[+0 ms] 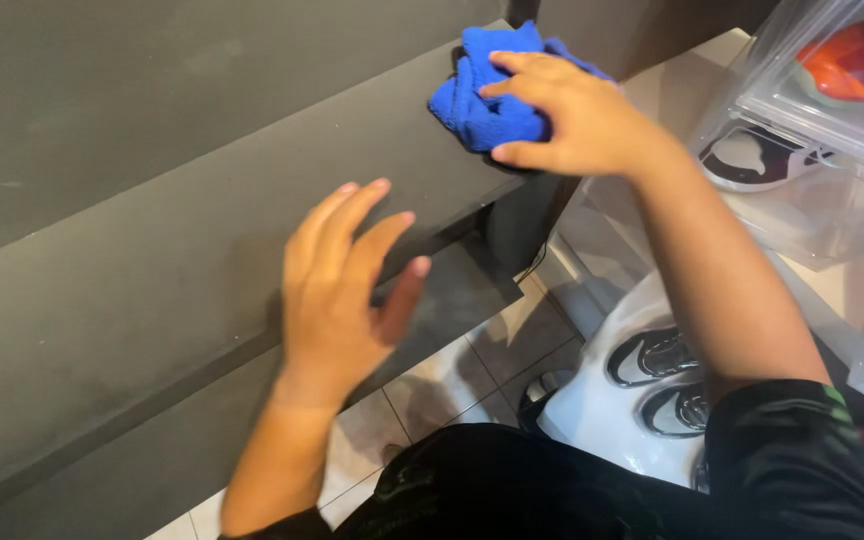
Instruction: Wiping down a shoe rack shelf and a shoe box with a microfiber cloth.
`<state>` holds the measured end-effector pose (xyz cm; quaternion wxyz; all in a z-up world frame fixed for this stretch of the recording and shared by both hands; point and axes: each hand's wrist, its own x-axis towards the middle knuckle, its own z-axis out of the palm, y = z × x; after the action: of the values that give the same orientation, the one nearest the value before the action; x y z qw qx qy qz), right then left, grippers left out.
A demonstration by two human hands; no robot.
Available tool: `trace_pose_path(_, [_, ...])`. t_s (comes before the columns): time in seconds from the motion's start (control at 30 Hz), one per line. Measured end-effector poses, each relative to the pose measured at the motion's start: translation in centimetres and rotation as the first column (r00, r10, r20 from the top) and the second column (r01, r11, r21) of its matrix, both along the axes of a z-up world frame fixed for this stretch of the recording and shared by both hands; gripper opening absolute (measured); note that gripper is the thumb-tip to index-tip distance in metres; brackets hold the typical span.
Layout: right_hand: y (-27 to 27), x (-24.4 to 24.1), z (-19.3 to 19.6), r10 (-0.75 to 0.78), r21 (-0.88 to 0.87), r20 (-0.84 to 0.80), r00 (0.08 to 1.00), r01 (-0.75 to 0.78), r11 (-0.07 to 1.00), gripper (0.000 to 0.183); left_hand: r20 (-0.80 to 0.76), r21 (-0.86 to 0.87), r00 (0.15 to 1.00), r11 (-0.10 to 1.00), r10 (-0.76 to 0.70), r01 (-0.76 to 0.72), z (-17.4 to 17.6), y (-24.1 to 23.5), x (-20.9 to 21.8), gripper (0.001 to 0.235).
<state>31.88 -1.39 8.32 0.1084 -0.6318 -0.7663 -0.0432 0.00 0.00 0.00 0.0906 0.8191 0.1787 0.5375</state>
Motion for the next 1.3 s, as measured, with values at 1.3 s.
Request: trace_pose_path(1.3, [7.4, -8.2, -2.7, 0.076, -0.198, 0.076, 0.994, -0.060, 0.978, 0.071, -0.498, -0.186, 0.819, 0.887, 0.286, -0.422, -5.2, 4.7, -3.4, 0.046])
